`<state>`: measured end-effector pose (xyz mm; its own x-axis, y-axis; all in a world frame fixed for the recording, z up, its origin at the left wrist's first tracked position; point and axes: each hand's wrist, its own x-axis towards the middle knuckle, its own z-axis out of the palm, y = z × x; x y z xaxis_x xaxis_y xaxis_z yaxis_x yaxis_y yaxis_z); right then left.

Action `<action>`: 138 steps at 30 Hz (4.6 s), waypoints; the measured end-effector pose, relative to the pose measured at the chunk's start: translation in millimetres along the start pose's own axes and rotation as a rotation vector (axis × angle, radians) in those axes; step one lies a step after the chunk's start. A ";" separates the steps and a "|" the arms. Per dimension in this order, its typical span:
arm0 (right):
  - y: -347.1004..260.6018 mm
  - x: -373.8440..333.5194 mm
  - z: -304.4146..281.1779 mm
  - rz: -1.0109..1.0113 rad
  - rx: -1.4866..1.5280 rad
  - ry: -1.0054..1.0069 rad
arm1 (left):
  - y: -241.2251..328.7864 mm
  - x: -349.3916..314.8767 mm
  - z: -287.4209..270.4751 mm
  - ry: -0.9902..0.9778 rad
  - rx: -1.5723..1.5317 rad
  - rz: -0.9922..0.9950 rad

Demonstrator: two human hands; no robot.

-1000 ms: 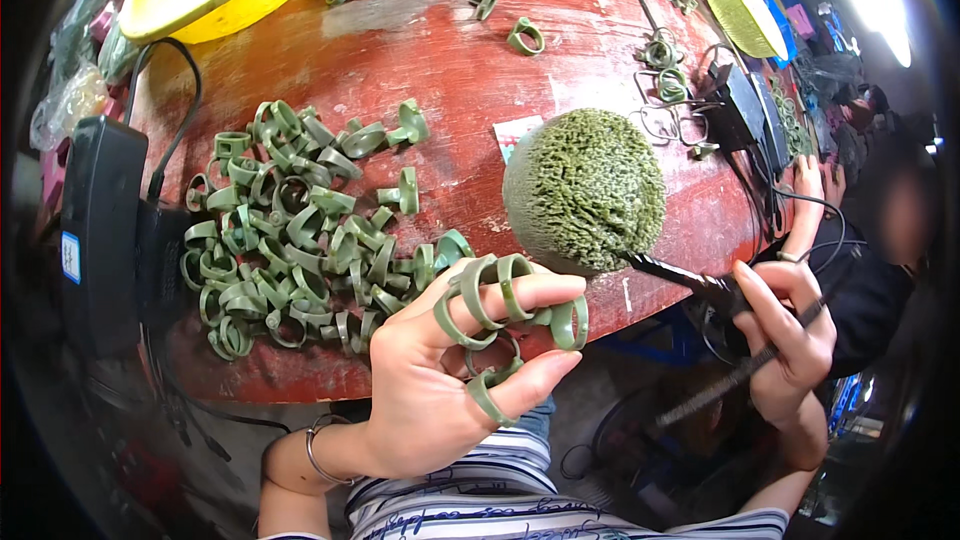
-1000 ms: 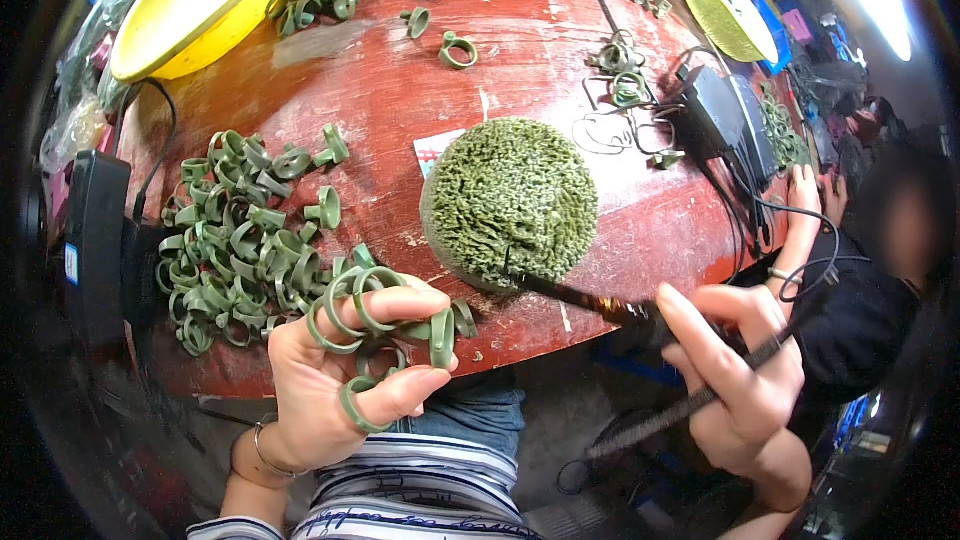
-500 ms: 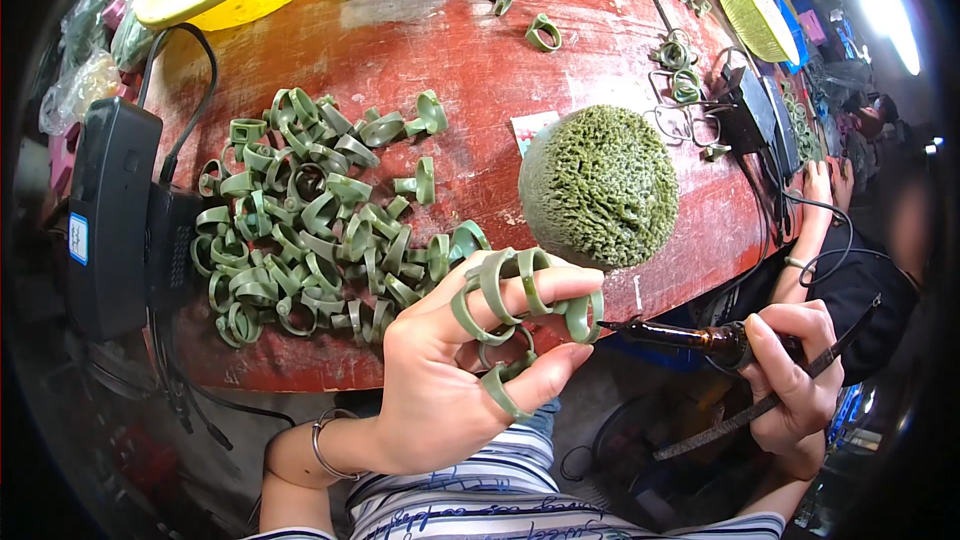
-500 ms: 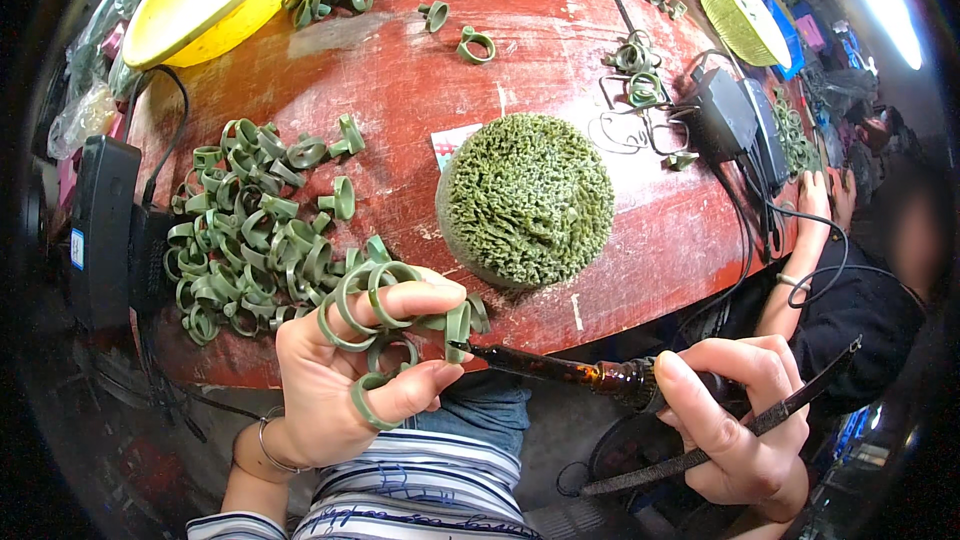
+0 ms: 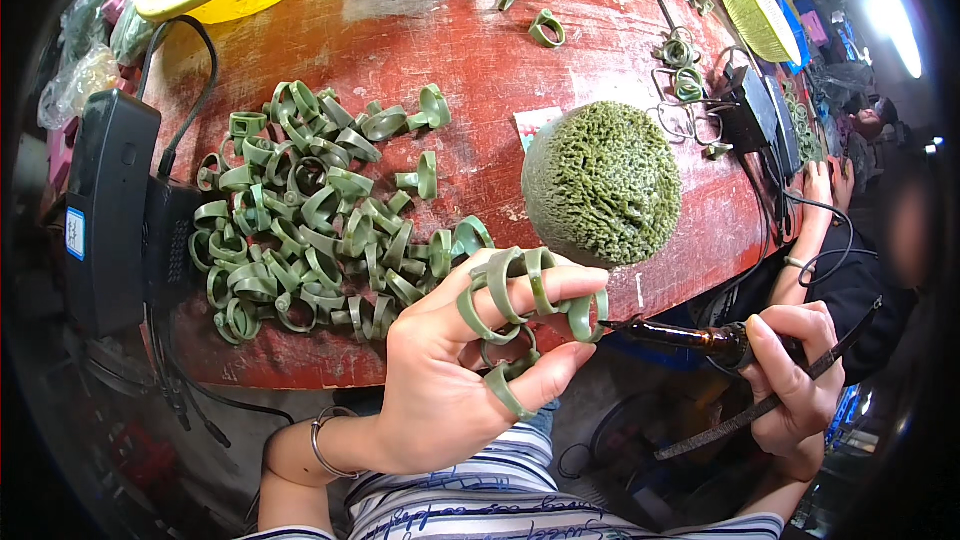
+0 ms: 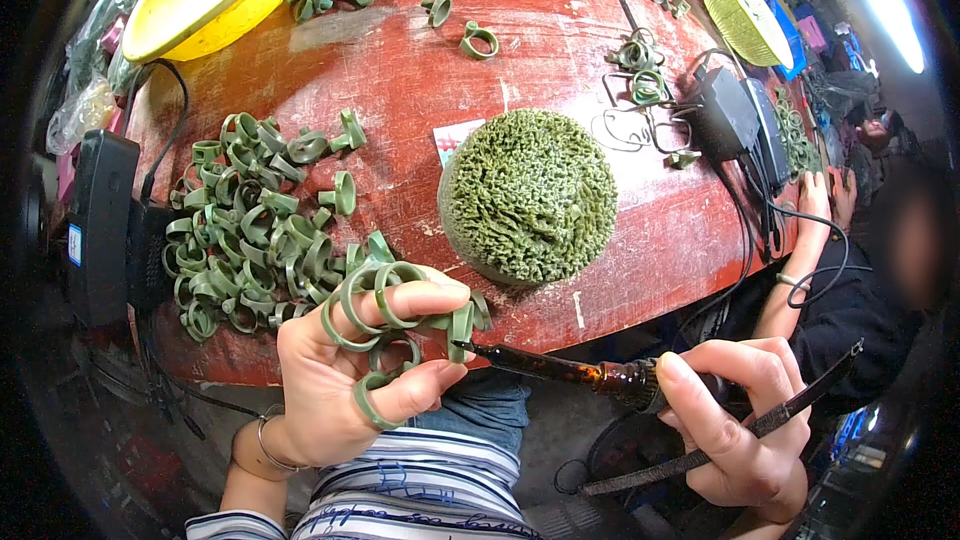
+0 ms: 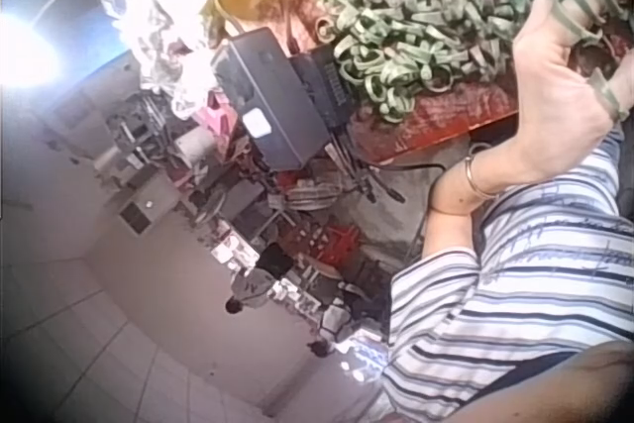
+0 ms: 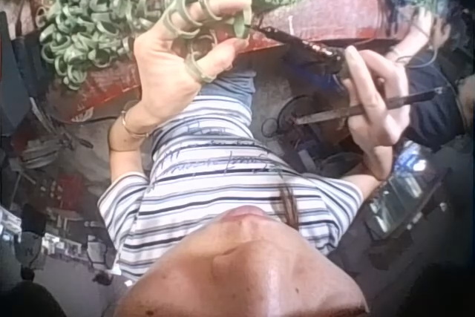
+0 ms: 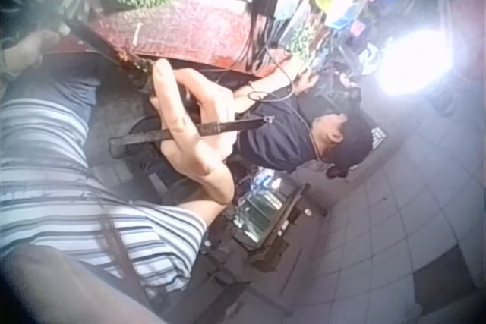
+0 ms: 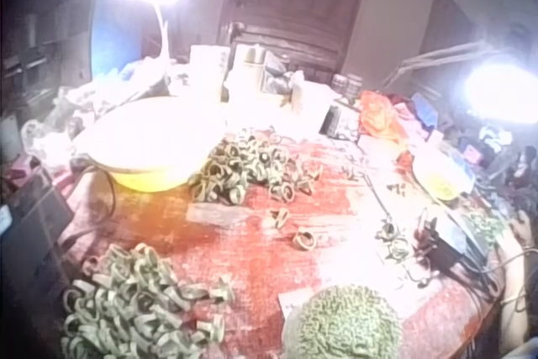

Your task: The recorder uses a heat tool to shape and attach small green wax rings onto a larger green sphere to create a textured object.

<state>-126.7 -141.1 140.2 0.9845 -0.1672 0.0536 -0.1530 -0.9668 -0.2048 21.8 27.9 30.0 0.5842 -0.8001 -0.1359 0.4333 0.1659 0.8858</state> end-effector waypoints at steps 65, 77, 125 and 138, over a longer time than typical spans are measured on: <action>26.1 -28.7 97.4 0.429 0.329 0.111 | -23.0 9.8 0.6 0.153 0.625 0.525; 21.9 -34.4 141.0 0.177 0.462 0.267 | -28.6 10.9 5.3 0.297 0.757 0.600; 25.8 -32.1 123.4 0.394 0.445 0.194 | -19.3 11.2 5.3 0.281 0.749 0.557; 22.5 -25.1 130.0 0.136 0.482 0.197 | -19.0 10.6 4.7 0.273 0.821 0.544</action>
<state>-143.6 -133.5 7.1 0.9168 -0.3623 0.1681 -0.1752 -0.7430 -0.6459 16.5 13.5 13.8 0.7424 -0.5584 0.3702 -0.4816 -0.0606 0.8743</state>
